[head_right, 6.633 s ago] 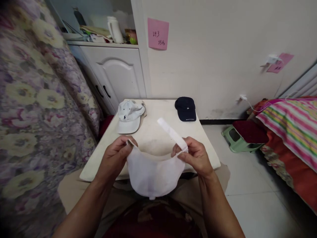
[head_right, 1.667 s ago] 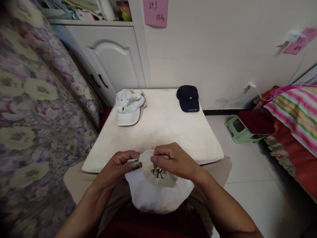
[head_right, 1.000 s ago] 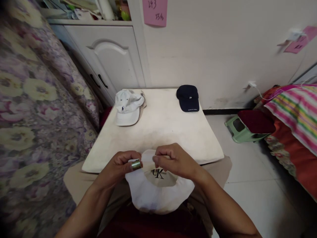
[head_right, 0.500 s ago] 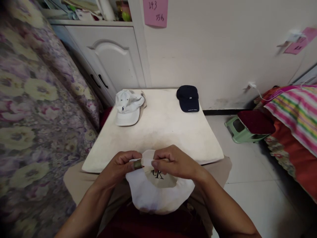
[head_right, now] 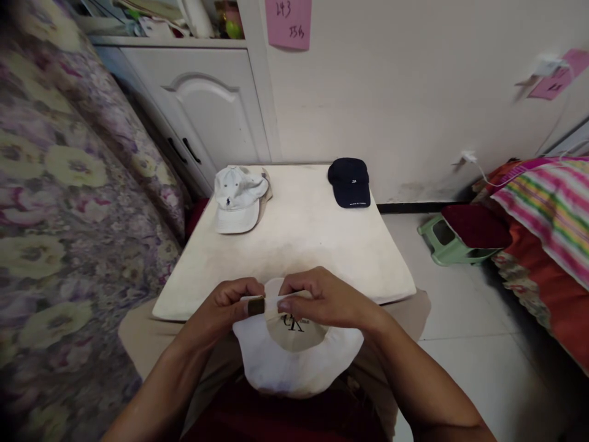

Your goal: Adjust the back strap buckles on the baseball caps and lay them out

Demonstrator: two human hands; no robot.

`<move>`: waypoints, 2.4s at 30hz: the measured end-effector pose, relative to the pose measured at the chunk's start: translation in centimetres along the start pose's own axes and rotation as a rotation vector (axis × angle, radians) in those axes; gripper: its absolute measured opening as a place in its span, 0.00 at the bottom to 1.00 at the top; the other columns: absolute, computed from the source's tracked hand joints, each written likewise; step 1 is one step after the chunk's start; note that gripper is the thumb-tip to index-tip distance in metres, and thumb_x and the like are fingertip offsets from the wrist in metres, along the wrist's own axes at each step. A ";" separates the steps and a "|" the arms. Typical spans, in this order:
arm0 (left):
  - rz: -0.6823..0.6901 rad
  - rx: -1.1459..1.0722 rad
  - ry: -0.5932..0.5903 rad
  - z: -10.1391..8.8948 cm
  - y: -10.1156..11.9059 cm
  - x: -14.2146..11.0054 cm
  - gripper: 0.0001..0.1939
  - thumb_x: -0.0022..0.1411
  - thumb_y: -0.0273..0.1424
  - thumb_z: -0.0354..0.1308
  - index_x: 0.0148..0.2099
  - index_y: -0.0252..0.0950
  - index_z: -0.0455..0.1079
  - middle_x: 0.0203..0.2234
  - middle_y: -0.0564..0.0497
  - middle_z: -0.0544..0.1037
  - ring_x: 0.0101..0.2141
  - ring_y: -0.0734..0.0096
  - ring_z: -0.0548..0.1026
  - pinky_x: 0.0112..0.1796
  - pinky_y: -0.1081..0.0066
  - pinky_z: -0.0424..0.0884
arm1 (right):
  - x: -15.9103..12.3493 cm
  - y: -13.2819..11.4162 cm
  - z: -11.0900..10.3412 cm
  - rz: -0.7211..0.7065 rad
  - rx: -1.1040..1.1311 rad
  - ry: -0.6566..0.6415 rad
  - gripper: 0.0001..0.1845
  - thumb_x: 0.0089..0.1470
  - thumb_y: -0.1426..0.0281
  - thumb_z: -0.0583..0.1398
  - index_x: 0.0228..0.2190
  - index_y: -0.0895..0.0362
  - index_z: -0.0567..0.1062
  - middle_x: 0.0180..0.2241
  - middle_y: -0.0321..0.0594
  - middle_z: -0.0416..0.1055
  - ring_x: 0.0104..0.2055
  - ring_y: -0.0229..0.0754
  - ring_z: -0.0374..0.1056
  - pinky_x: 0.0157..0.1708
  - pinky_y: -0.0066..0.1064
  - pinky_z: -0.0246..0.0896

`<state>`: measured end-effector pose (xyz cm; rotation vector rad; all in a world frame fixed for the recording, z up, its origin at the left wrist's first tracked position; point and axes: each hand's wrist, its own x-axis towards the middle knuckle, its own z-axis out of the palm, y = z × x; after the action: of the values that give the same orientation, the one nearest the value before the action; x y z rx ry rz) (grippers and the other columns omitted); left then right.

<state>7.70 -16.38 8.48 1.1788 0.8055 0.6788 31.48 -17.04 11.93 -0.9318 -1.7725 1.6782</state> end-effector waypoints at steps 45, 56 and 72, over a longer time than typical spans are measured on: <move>-0.043 0.113 0.030 0.9 1.0 -0.3 0.22 0.67 0.45 0.51 0.33 0.34 0.76 0.21 0.52 0.71 0.22 0.74 0.61 0.23 0.73 0.55 | -0.1 2.1 -0.1 0.040 0.117 -0.010 0.11 0.58 0.62 0.63 0.29 0.58 0.74 0.23 0.31 0.69 0.25 0.32 0.61 0.27 0.24 0.54; -0.013 0.188 -0.074 0.3 1.7 -0.6 0.15 0.64 0.42 0.57 0.40 0.33 0.75 0.27 0.51 0.75 0.27 0.72 0.68 0.28 0.74 0.63 | -0.1 2.1 -0.3 0.061 0.078 0.003 0.14 0.58 0.60 0.62 0.29 0.58 0.74 0.23 0.33 0.68 0.24 0.33 0.59 0.25 0.24 0.51; -0.026 0.221 0.003 1.4 0.7 -0.1 0.12 0.61 0.38 0.60 0.31 0.35 0.66 0.21 0.58 0.64 0.22 0.78 0.58 0.23 0.77 0.52 | -0.5 2.0 -0.3 0.077 0.073 -0.006 0.13 0.57 0.61 0.64 0.29 0.58 0.73 0.23 0.32 0.70 0.23 0.32 0.60 0.23 0.23 0.52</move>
<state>8.73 -17.01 9.37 1.3639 0.9136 0.5805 32.22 -17.25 10.01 -0.9751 -1.6867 1.7825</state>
